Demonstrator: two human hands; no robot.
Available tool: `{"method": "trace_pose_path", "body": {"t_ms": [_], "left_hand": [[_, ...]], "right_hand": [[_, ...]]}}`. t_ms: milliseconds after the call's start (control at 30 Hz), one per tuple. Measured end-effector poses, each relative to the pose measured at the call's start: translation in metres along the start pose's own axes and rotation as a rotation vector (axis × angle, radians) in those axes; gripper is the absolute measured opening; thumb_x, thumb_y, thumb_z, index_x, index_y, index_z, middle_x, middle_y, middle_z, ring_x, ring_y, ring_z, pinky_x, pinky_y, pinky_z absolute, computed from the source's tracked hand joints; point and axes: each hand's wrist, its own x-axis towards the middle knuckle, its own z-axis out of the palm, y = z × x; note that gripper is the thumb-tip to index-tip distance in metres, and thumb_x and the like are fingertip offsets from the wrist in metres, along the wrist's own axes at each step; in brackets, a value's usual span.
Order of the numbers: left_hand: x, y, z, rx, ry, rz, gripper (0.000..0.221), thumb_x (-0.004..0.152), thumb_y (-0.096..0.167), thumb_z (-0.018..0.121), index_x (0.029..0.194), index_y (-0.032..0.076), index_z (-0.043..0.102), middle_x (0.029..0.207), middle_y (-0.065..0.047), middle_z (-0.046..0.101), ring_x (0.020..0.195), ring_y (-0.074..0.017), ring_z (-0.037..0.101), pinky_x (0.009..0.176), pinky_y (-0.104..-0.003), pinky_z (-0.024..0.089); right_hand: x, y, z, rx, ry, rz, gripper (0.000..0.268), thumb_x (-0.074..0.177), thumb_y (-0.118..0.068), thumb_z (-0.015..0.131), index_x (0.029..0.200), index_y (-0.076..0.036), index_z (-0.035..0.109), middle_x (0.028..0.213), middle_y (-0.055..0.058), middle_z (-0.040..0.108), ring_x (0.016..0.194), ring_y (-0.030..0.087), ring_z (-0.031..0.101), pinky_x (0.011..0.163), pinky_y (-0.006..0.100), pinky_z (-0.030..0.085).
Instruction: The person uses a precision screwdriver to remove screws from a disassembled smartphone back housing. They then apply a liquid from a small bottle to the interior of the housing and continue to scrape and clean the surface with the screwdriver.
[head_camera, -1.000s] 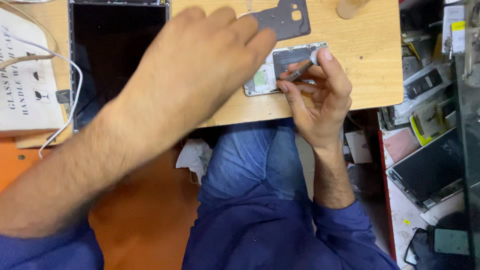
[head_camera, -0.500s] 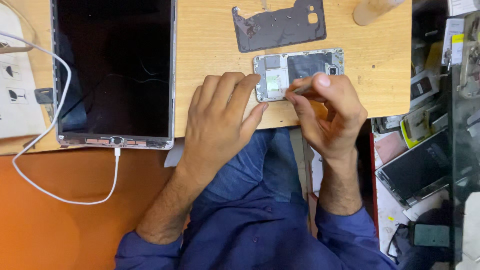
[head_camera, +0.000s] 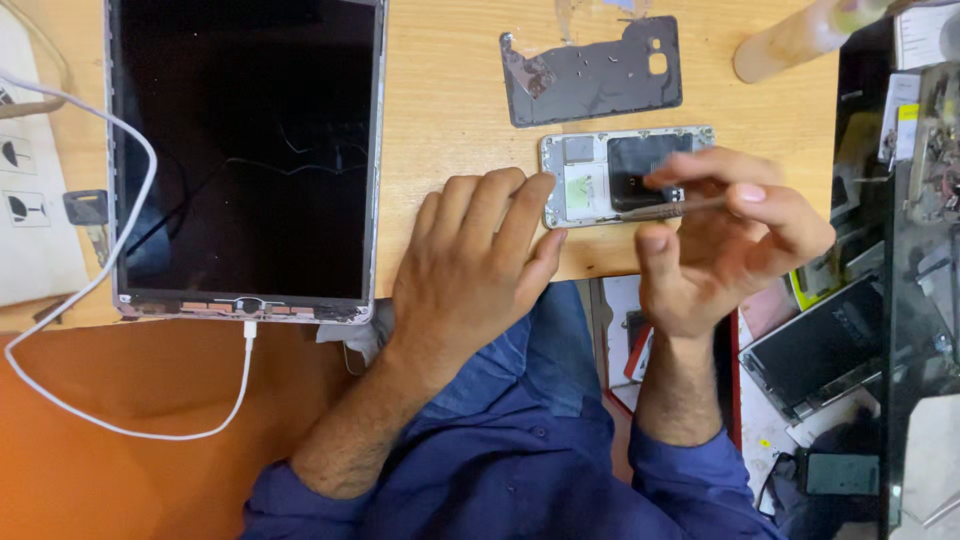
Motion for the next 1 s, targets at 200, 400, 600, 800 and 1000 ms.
{"method": "trace_pose_path", "body": {"t_ms": [200, 400, 600, 800, 1000], "left_hand": [[-0.001, 0.000, 0.001, 0.040, 0.003, 0.011, 0.048, 0.090, 0.029, 0.082, 0.127, 0.007, 0.063, 0.113, -0.006, 0.059, 0.103, -0.0240, 0.057, 0.086, -0.041, 0.046], [-0.003, 0.000, 0.002, 0.049, 0.026, 0.016, 0.047, 0.091, 0.029, 0.080, 0.128, 0.007, 0.062, 0.114, -0.006, 0.059, 0.105, -0.0240, 0.058, 0.088, -0.040, 0.047], [-0.002, 0.000, 0.003, 0.064, 0.044, 0.031, 0.046, 0.091, 0.029, 0.080, 0.127, 0.006, 0.062, 0.115, -0.006, 0.060, 0.105, -0.0236, 0.058, 0.087, -0.040, 0.047], [-0.003, 0.001, 0.004, 0.092, 0.027, 0.047, 0.046, 0.093, 0.031, 0.080, 0.127, 0.004, 0.063, 0.113, -0.006, 0.059, 0.103, -0.0221, 0.058, 0.085, -0.038, 0.047], [-0.005, 0.001, 0.002, 0.104, 0.040, 0.053, 0.045, 0.093, 0.031, 0.079, 0.127, 0.006, 0.064, 0.112, -0.005, 0.060, 0.103, -0.0223, 0.058, 0.085, -0.038, 0.047]], "right_hand": [[0.002, -0.003, 0.004, 0.092, -0.055, 0.054, 0.031, 0.113, -0.007, 0.051, 0.138, -0.016, 0.036, 0.119, 0.024, 0.062, 0.091, 0.033, 0.067, 0.087, 0.039, 0.061], [0.002, -0.003, 0.005, 0.106, -0.106, 0.021, 0.034, 0.112, -0.004, 0.052, 0.139, -0.017, 0.035, 0.116, 0.019, 0.063, 0.093, 0.034, 0.067, 0.090, 0.045, 0.063], [-0.001, -0.001, 0.000, 0.130, -0.040, 0.072, 0.034, 0.113, -0.001, 0.055, 0.140, -0.016, 0.040, 0.119, 0.020, 0.062, 0.094, 0.030, 0.070, 0.087, 0.040, 0.066], [0.003, -0.002, 0.004, -0.148, 0.020, -0.111, 0.047, 0.102, -0.002, 0.070, 0.135, -0.015, 0.040, 0.115, 0.019, 0.048, 0.092, 0.029, 0.060, 0.080, 0.037, 0.062], [0.005, -0.005, 0.001, -0.023, -0.111, -0.056, 0.044, 0.110, -0.009, 0.058, 0.144, -0.019, 0.034, 0.129, 0.019, 0.056, 0.101, 0.027, 0.063, 0.090, 0.037, 0.062]]}}
